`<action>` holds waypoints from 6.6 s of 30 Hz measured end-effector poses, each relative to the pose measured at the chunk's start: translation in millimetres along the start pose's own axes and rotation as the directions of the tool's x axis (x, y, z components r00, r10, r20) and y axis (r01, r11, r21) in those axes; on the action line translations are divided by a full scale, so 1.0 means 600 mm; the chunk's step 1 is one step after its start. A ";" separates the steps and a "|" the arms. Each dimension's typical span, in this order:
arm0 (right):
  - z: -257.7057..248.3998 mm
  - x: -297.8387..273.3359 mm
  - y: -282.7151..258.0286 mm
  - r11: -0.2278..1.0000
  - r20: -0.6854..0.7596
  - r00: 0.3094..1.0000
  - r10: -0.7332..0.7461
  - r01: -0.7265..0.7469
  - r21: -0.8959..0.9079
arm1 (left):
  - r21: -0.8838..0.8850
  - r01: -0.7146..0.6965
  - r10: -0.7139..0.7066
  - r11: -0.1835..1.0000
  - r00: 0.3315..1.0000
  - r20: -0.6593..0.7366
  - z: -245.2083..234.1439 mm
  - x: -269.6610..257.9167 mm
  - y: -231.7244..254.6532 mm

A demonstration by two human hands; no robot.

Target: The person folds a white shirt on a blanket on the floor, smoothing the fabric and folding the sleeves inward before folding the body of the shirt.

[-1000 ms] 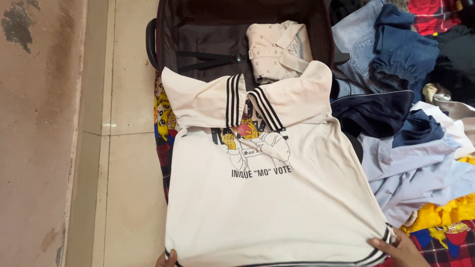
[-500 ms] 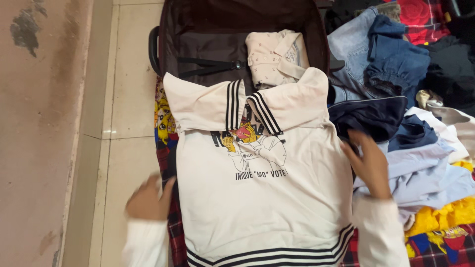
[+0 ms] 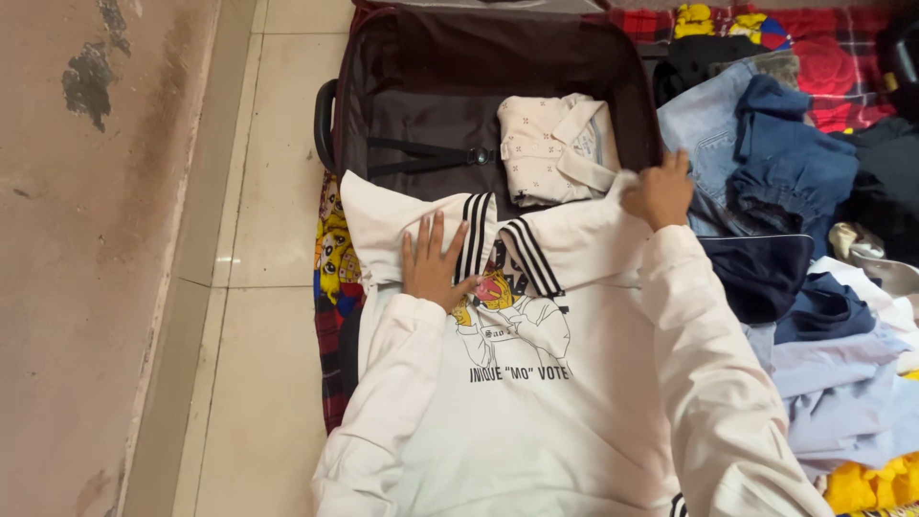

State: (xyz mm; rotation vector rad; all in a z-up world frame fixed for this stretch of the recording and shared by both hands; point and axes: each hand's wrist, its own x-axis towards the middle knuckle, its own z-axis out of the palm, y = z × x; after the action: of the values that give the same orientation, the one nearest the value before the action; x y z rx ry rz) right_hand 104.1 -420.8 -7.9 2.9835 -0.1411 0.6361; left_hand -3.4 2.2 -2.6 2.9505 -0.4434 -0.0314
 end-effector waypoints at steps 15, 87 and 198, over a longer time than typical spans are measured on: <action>-0.081 -0.026 -0.035 0.977 -0.207 0.976 0.070 -0.025 0.210 | 0.042 -0.069 0.071 0.997 0.997 -0.031 -0.001 -0.012 0.024; -0.050 -0.011 -0.533 -0.336 0.648 0.697 -0.309 -0.717 0.611 | -0.778 -0.021 -0.179 0.628 0.969 -0.170 -0.098 -0.541 0.187; -0.414 -0.655 -0.307 0.086 0.691 0.451 -0.564 -0.801 0.593 | -0.743 0.634 0.024 -0.213 0.764 0.645 0.014 -0.536 0.107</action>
State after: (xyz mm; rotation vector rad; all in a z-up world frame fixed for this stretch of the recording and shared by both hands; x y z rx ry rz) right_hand -333.3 -184.1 44.7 4.0557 -0.1057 -2.2129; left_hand -329.7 35.1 -1.4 1.2222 0.3518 -0.7839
